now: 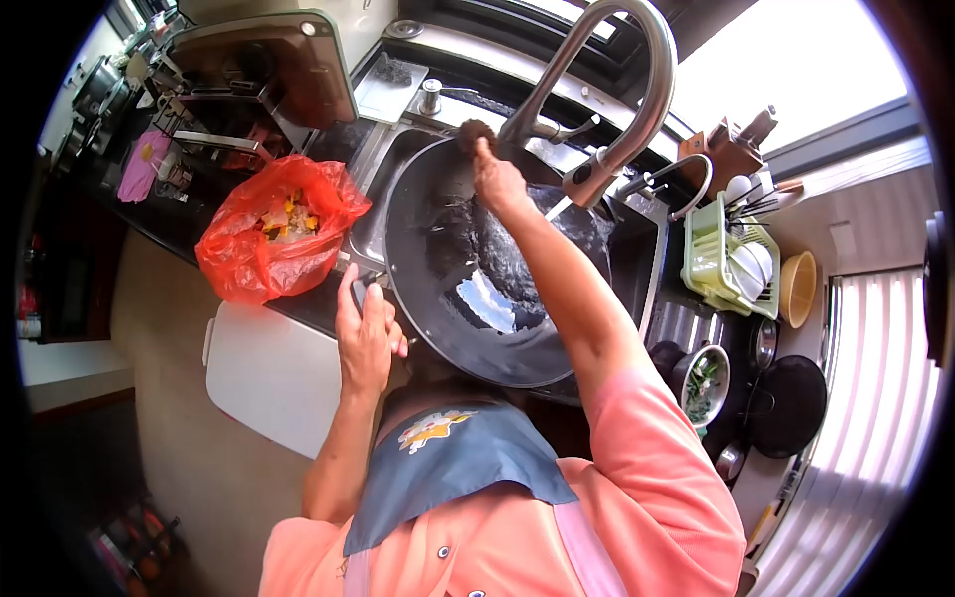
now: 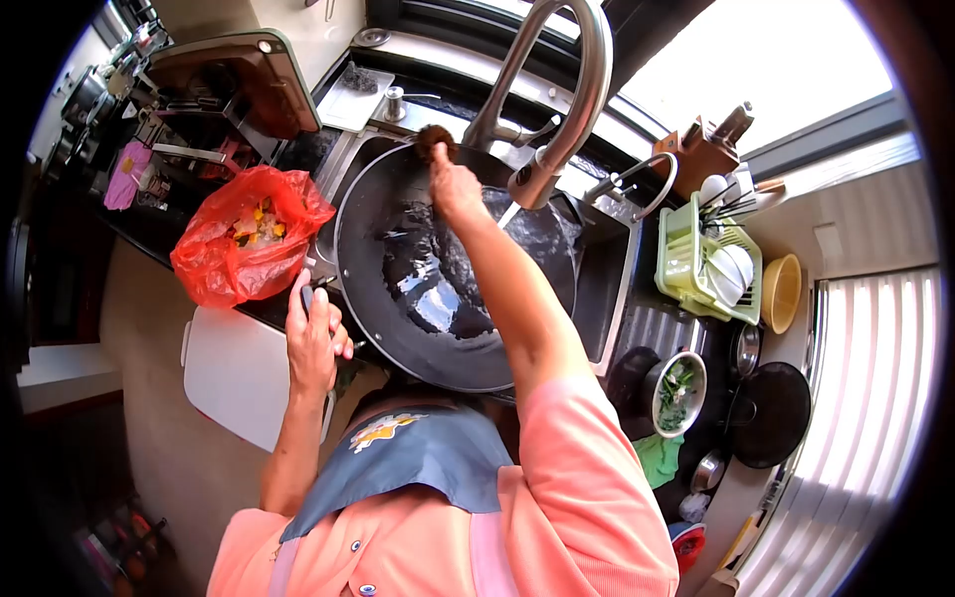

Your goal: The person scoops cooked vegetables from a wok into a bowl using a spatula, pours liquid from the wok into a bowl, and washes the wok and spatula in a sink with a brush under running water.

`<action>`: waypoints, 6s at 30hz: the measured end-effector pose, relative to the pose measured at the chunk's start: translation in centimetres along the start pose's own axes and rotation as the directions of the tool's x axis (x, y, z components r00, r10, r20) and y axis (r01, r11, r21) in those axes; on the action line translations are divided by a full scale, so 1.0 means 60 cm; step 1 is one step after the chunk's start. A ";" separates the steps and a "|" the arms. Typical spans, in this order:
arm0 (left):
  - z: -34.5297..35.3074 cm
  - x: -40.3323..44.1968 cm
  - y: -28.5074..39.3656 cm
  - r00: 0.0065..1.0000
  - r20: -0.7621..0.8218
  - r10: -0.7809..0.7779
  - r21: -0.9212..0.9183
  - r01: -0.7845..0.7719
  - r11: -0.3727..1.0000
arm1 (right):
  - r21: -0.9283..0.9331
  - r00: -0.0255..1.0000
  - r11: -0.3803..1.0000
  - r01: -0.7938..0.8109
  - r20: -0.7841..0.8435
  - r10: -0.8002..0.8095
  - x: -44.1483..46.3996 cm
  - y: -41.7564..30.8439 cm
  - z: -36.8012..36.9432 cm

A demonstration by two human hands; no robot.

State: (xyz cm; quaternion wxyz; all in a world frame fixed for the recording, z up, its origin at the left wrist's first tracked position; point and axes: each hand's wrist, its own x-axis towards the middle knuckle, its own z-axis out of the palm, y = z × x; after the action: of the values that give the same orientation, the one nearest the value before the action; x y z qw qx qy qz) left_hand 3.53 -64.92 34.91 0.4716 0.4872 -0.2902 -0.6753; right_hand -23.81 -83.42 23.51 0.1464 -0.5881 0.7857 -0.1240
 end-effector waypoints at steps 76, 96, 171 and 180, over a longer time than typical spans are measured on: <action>0.001 0.041 -0.045 0.986 -0.051 0.160 0.434 -0.123 0.893 | -0.667 0.455 0.595 0.447 0.743 0.491 -0.210 0.222 -0.319; -0.004 0.041 -0.042 0.998 0.004 -0.068 0.048 0.068 0.997 | 0.115 0.920 0.913 0.390 -0.002 -0.393 -0.171 0.128 0.190; 0.340 -0.053 0.258 0.868 0.464 0.180 0.017 -0.212 0.977 | -0.350 0.814 0.933 -0.086 0.515 0.269 -0.289 0.469 0.084; 0.304 -0.077 0.332 0.881 0.452 0.141 0.027 -0.171 0.985 | -0.339 0.834 0.941 0.007 0.521 0.182 -0.267 0.430 0.096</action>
State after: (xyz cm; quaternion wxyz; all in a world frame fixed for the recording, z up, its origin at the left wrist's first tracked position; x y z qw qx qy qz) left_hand -6.04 -69.62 60.12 0.4284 0.3087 -0.4513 -0.7193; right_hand -40.28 -61.02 10.07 0.2698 -0.5776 0.7473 0.1873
